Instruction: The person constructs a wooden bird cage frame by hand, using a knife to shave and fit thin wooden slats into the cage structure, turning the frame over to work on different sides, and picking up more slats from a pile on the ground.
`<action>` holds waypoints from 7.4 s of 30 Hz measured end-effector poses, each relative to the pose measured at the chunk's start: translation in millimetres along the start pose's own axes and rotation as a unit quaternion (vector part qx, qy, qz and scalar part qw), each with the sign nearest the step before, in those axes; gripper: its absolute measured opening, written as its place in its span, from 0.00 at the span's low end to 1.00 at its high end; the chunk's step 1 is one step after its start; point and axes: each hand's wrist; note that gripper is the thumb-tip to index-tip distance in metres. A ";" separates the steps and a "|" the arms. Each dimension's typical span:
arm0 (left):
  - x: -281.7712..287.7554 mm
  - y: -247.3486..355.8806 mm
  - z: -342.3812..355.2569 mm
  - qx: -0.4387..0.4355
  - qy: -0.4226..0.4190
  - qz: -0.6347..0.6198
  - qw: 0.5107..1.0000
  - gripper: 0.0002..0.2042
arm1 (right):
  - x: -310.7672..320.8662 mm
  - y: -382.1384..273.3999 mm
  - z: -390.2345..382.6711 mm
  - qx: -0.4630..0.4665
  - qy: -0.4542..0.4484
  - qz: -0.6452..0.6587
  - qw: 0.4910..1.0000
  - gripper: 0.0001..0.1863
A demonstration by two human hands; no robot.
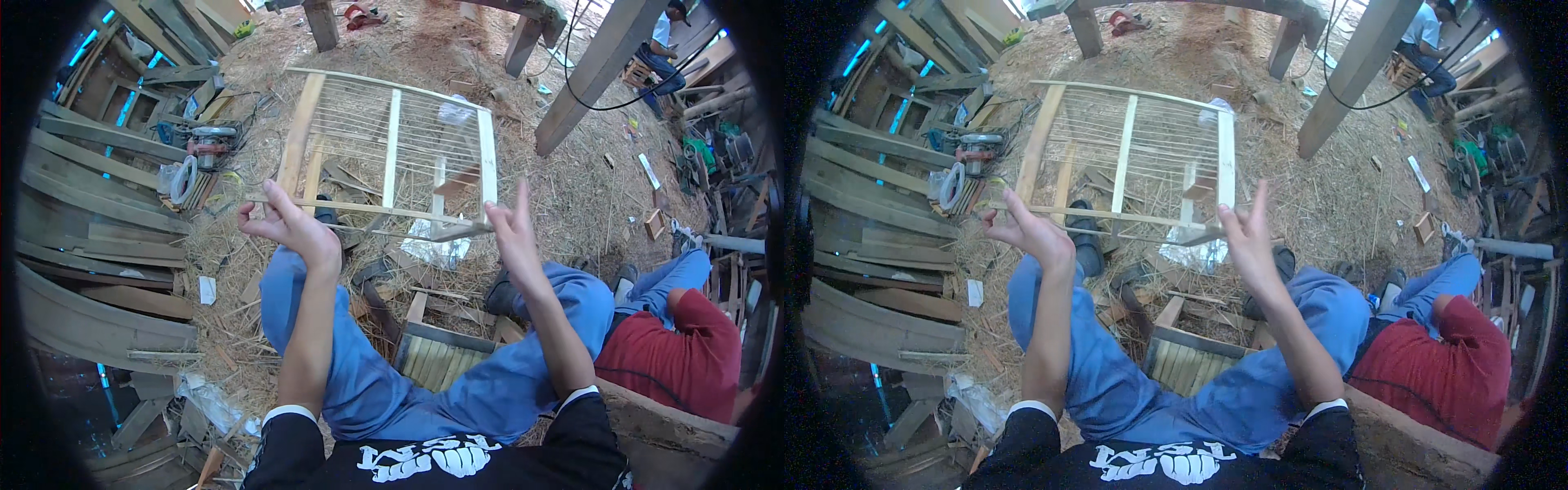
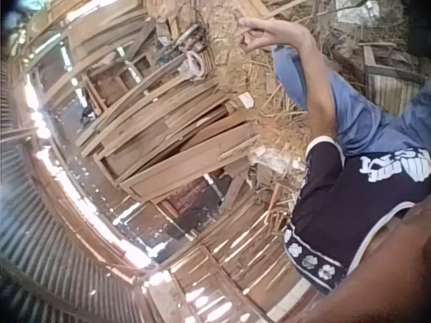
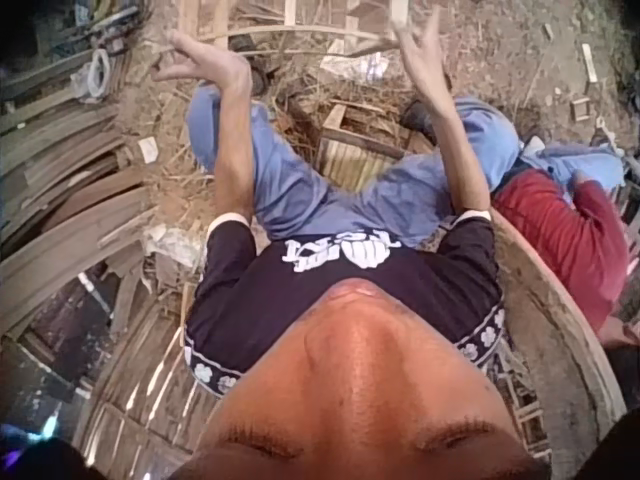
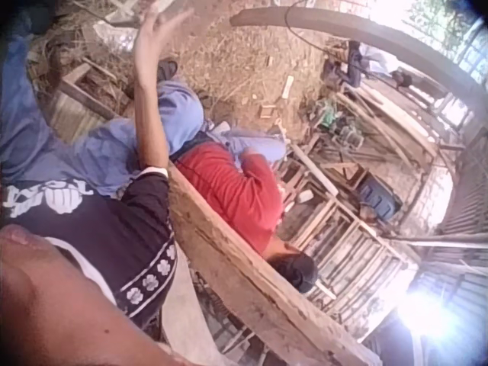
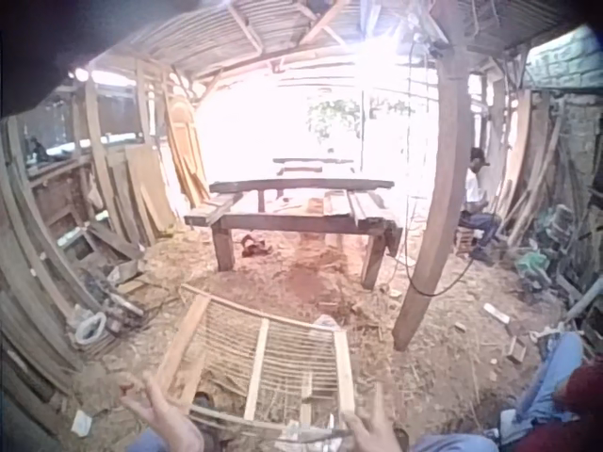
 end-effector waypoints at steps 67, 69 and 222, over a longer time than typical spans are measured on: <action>-6.1 13.9 -32.9 0.318 -0.452 0.115 0.825 0.21 | -5.4 -2.4 53.5 0.257 0.020 -0.298 0.919 0.10; -4.9 14.2 -28.7 0.310 -0.448 0.123 0.830 0.21 | -10.6 -2.6 52.5 0.269 0.032 -0.307 0.913 0.09; -10.2 1.8 -46.7 0.155 -0.441 0.103 0.878 0.28 | 9.3 -40.2 26.7 0.206 0.039 -0.127 0.969 0.14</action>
Point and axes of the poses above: each hand's wrist, its own z-axis towards the middle knuckle, its own x-axis out of the back of the hand, y = z × x
